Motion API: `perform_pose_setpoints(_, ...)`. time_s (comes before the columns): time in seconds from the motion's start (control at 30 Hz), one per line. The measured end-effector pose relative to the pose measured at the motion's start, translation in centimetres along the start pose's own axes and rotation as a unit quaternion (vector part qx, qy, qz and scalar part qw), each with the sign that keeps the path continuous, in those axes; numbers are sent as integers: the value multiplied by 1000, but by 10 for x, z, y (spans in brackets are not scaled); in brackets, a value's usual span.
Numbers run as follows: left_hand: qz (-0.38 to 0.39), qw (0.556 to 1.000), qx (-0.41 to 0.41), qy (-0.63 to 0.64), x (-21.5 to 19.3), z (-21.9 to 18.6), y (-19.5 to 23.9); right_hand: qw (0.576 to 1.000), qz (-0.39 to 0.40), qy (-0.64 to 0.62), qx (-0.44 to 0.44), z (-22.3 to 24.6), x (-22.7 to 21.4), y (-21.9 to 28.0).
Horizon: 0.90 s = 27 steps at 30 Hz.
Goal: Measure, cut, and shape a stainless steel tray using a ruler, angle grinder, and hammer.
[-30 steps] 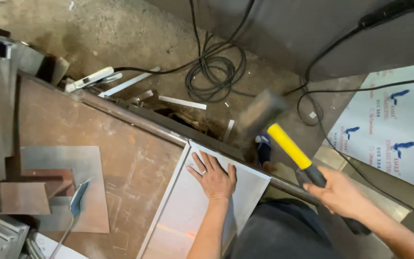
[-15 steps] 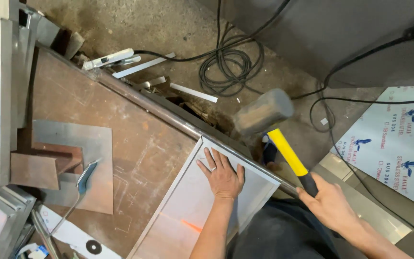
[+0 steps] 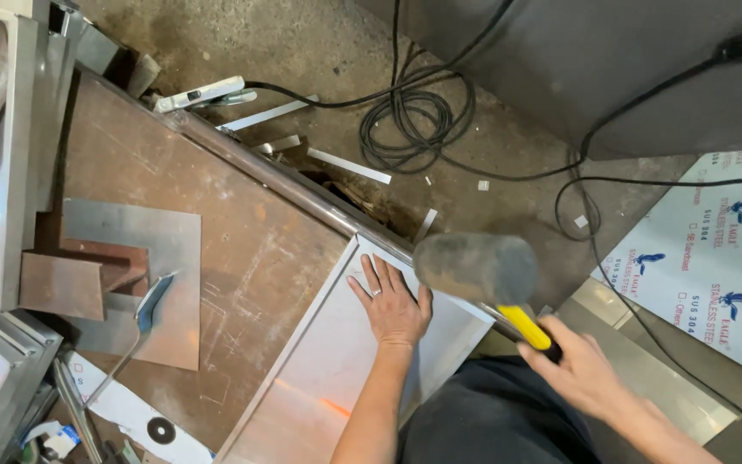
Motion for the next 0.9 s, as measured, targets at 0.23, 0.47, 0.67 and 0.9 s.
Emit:
perform_pose_setpoints(0.23,-21,1000,-14,13,-7,10,8,955,197,-92,202,-31,55,-1)
perform_pose_setpoints(0.47,-68,998,-7,5,-5,32,17,970,42,-4,-239,-10,76,-14)
perform_pose_setpoints(0.67,-94,995,5,30,-4,33,20,970,135,-164,119,2,54,-2)
perform_pose_setpoints(0.9,-37,999,-9,-5,-1,36,18,971,124,-150,142,-6,72,-8)
Point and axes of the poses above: each hand's wrist, its own y-axis away from the middle knuckle, its own x-axis out of the palm, z = x × y, the point moved 9 cm from there along -y, towards the middle knuckle, and after that the axes turned 14 degrees about -x, right-handed, at the moved point
